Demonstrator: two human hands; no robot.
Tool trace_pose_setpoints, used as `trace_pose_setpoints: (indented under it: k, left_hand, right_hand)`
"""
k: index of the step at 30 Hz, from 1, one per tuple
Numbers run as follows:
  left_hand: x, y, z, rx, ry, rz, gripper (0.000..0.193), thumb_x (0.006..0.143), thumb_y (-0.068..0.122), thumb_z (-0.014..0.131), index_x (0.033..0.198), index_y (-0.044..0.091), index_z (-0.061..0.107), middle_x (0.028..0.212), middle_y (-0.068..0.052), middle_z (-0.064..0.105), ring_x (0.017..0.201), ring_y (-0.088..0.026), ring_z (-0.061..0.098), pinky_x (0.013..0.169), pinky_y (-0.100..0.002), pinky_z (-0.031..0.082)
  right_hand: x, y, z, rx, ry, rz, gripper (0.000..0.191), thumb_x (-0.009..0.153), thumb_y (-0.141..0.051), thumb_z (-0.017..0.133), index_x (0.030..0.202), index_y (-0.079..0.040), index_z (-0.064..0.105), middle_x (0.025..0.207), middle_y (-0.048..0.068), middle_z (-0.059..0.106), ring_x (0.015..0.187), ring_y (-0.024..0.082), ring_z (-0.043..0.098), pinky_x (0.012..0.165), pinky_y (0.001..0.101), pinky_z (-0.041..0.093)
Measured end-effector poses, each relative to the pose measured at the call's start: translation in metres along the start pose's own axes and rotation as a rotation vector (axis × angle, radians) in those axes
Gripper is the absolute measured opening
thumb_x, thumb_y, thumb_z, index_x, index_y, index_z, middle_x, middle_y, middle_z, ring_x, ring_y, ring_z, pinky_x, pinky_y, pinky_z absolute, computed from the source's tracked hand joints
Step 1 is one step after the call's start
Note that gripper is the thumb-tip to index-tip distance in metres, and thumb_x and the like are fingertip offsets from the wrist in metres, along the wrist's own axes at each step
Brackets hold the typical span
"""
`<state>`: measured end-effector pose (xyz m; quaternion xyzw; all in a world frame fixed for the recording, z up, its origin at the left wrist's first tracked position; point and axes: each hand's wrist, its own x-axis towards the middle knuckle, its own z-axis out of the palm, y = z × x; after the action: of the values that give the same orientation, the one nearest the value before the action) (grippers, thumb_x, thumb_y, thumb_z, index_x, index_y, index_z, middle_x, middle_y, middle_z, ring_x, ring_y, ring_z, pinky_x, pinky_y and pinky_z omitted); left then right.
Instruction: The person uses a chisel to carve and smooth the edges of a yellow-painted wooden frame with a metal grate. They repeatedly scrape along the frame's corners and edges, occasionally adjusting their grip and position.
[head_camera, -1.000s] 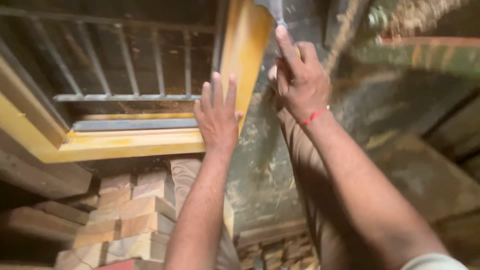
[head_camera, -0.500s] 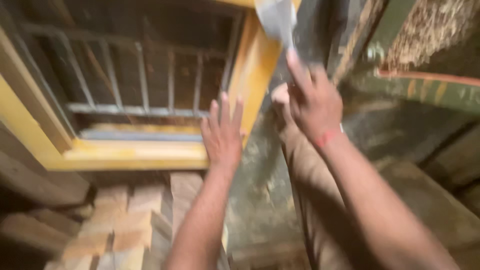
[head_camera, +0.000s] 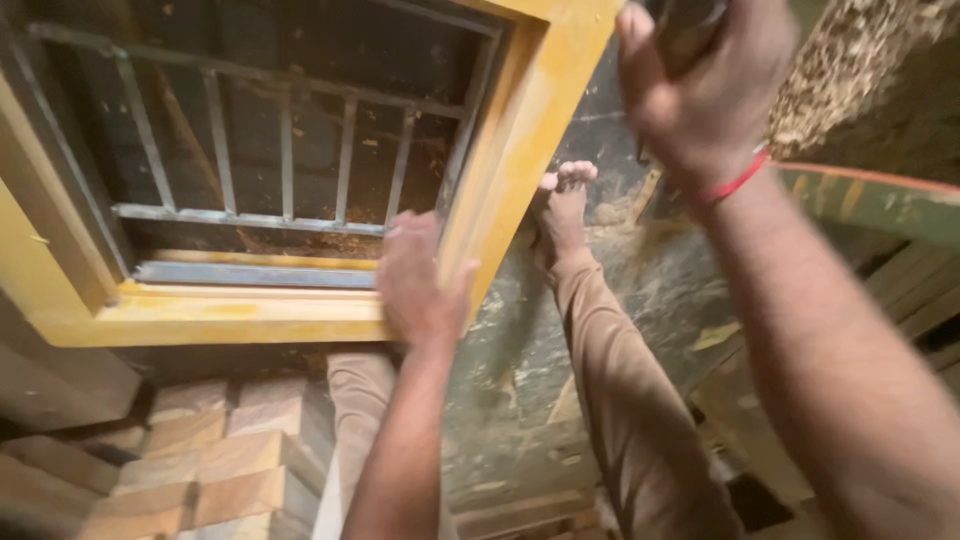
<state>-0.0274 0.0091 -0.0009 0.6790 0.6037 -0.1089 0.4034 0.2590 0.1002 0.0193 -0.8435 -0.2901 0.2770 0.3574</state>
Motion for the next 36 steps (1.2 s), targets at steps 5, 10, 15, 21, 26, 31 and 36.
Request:
trace_pose_setpoints:
  k: [5,10,15,21,26,31,36]
  left_hand:
    - [-0.038,-0.103,-0.018,-0.071,0.732,-0.615,0.099,0.099,0.03,0.085,0.163,0.0,0.016,0.163,-0.029,0.03,0.15,-0.042,0.034,0.124,-0.055,0.033]
    - [-0.021,-0.194,-0.047,-1.168,0.852,-0.843,0.087,0.09,0.024,0.084,0.151,-0.003,0.028,0.148,-0.022,0.054,0.129,-0.031,0.06,0.111,-0.043,0.055]
    - [-0.002,-0.214,-0.038,-1.037,0.741,-1.196,0.095,0.076,0.017,0.093,0.147,-0.001,0.032,0.14,-0.016,0.057,0.118,-0.024,0.063,0.1,-0.035,0.057]
    - [0.009,-0.194,-0.063,-1.167,0.769,-0.891,0.064,0.078,0.006,0.089,0.132,-0.01,0.059,0.126,-0.019,0.07,0.104,-0.026,0.071,0.086,-0.036,0.063]
    - [0.018,-0.17,-0.085,-1.069,0.723,-1.072,0.05,0.081,-0.001,0.079,0.127,-0.003,0.059,0.12,-0.014,0.072,0.099,-0.024,0.073,0.08,-0.033,0.061]
    - [0.041,-0.169,-0.125,-0.9,0.727,-0.876,0.062,0.079,-0.002,0.085,0.13,-0.003,0.051,0.126,-0.015,0.069,0.108,-0.023,0.074,0.094,-0.029,0.064]
    - [0.163,-0.16,-0.223,-0.228,0.501,-0.49,0.071,0.082,0.007,0.089,0.138,-0.002,0.047,0.137,-0.016,0.064,0.122,-0.024,0.066,0.108,-0.034,0.053]
  right_hand:
    - [-0.111,0.051,0.075,0.592,-0.057,0.545,0.011,0.105,-0.005,0.062,0.109,-0.008,0.052,0.096,0.006,0.056,0.081,0.018,0.058,0.065,0.0336,0.05]
    - [-0.124,0.113,0.091,0.609,-0.078,0.544,0.012,0.104,-0.007,0.059,0.093,-0.003,0.058,0.082,0.005,0.06,0.069,0.015,0.061,0.058,0.0316,0.052]
    - [-0.124,0.1,0.1,0.392,-0.114,0.235,0.011,0.103,-0.009,0.059,0.094,-0.003,0.06,0.081,0.006,0.065,0.068,0.017,0.065,0.06,0.0337,0.055]
    - [-0.117,0.157,0.095,0.408,-0.148,0.197,0.016,0.106,-0.009,0.057,0.095,0.001,0.063,0.081,0.007,0.068,0.068,0.018,0.069,0.06,0.0317,0.059]
    - [-0.131,0.19,0.078,0.074,-0.159,0.153,0.03,0.113,-0.015,0.062,0.089,0.002,0.062,0.072,0.012,0.062,0.062,0.02,0.057,0.055,0.0329,0.046]
    - [-0.153,0.17,0.07,0.867,-0.115,0.919,0.049,0.097,-0.052,0.045,0.118,-0.01,0.057,0.107,0.01,0.064,0.095,0.024,0.064,0.079,0.0421,0.057]
    - [-0.129,0.151,0.083,0.504,0.012,0.819,0.045,0.103,-0.039,0.059,0.137,-0.011,0.052,0.12,0.009,0.059,0.105,0.026,0.056,0.091,0.0459,0.047]
